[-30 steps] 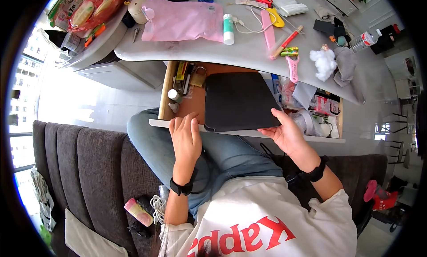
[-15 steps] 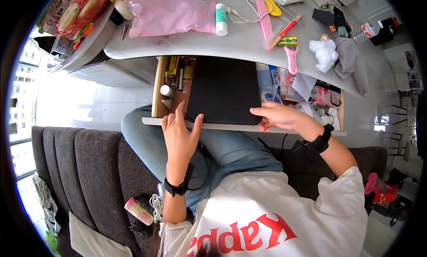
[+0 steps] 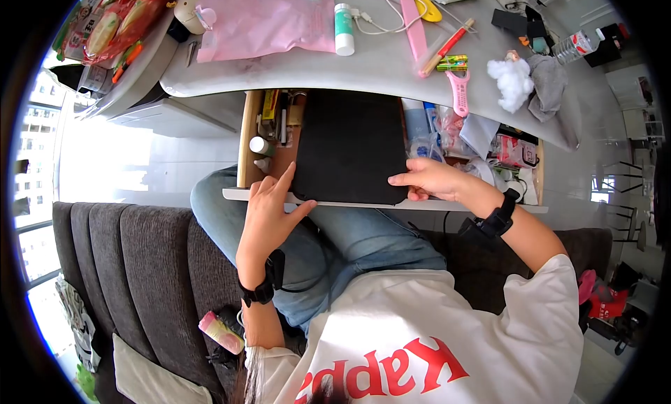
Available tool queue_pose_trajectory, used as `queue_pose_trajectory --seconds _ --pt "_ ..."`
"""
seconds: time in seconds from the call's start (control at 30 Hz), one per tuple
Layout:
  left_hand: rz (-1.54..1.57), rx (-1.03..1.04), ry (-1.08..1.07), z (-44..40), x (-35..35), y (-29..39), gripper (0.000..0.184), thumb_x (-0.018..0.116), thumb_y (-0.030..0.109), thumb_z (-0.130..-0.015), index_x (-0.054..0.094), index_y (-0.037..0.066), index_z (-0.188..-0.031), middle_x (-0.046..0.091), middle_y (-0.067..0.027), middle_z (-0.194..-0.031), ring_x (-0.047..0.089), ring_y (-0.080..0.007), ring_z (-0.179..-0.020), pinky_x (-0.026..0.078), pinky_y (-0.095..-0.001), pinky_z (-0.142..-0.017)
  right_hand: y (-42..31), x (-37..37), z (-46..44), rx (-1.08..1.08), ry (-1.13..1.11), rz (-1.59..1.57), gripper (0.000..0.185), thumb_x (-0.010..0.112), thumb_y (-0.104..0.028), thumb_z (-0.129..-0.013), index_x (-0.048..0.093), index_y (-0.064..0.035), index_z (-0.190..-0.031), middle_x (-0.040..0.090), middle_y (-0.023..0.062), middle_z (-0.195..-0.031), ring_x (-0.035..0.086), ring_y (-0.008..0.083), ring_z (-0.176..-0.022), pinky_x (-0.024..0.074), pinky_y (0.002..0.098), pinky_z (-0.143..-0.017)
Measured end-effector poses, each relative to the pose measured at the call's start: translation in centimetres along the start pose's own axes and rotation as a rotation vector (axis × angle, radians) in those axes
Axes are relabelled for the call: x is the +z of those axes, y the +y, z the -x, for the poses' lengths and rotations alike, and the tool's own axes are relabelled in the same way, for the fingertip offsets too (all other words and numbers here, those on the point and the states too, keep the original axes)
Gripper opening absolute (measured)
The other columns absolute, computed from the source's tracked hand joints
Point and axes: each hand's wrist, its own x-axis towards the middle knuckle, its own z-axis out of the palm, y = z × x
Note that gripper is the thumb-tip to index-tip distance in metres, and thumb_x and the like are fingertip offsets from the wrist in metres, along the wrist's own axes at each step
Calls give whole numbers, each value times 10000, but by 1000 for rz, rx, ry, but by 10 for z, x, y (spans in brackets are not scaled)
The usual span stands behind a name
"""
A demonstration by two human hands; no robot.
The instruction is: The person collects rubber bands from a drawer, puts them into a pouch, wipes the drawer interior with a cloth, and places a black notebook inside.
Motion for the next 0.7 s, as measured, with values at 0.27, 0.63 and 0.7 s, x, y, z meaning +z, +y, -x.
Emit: queue_pose_trajectory --seconds 0.27,0.63,0.7 --pt "150 -59 105 6 8 0 552 661 172 -753 480 37 -1257 540 -116 -859 479 -261 -874 388 -338 -825 3 0 10 -104 -100 -239 221 614 -188 -851 498 -50 -978 473 -27 -741 362 64 -496 325 190 -460" --pt "715 -50 124 5 14 8 401 436 202 -924 433 -16 -1261 544 -142 -1151 502 -213 -1036 383 -305 -907 -25 -11 99 -255 -17 -307 344 517 -221 -857 517 -12 -1131 576 -13 -854 476 25 -571 348 196 -426" --pt "695 -69 107 -4 14 15 401 373 219 -967 404 -15 -1291 519 -141 -1200 482 -189 -1115 378 -277 -920 -14 -27 96 -328 -41 -277 365 521 -216 -838 523 1 -1132 579 -19 -859 507 18 -611 375 190 -436"
